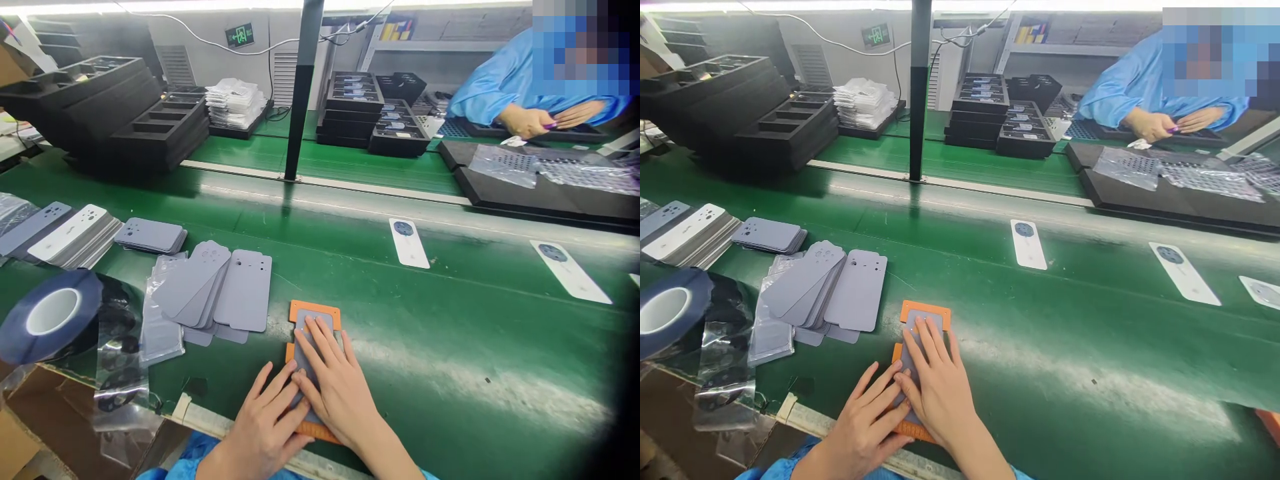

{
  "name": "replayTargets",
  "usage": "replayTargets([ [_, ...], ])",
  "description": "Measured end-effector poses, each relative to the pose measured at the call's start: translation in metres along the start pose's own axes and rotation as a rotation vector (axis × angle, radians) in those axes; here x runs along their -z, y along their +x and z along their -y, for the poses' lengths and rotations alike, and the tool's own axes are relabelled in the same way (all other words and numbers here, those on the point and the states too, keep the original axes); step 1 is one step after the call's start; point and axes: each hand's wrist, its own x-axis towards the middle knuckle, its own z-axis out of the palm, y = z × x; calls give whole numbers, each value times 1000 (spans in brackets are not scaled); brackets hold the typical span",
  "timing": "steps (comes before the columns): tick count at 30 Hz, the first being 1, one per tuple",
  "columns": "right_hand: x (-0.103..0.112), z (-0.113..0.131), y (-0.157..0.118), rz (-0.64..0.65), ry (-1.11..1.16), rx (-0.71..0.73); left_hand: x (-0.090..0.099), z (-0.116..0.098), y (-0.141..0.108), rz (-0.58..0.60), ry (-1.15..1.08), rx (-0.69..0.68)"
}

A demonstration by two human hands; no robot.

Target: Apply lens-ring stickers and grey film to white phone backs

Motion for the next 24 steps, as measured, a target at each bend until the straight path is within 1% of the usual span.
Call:
replayTargets([
  [2, 0, 4, 2, 13, 13, -36, 2, 0, 2, 12, -6, 3],
  [5, 3, 2, 3, 10, 121, -49, 5, 1, 2, 40, -1, 6],
  [7, 6, -3, -2, -16, 204, -63, 5, 2, 0, 61, -10, 0],
  [8, 8, -6, -6, -51, 228, -91, 5, 3, -1, 62, -29, -1],
  [10, 10, -12, -17, -137, 230, -195, 4, 5, -2, 38, -104, 5],
  [11, 11, -14, -22, -166, 224, -247, 4, 6, -3, 7, -161, 18],
  [13, 14, -14, -31, -168, 239, -296, 6, 6, -3, -79, -299, 74],
  [15, 19, -10, -39, -130, 293, -302, 9, 5, -2, -167, -449, 180],
  [16, 22, -7, -41, -125, 322, -301, 11, 4, -1, -197, -525, 254],
  [18, 29, 0, -44, -140, 378, -295, 16, 5, 1, -221, -671, 408],
  [20, 35, 6, -43, -145, 458, -247, 20, 8, 2, -209, -815, 549],
  [22, 40, 10, -37, -124, 547, -194, 24, 13, 5, -170, -969, 679],
  [24, 39, 14, -28, -87, 617, -212, 25, 17, 7, -133, -1127, 795],
])
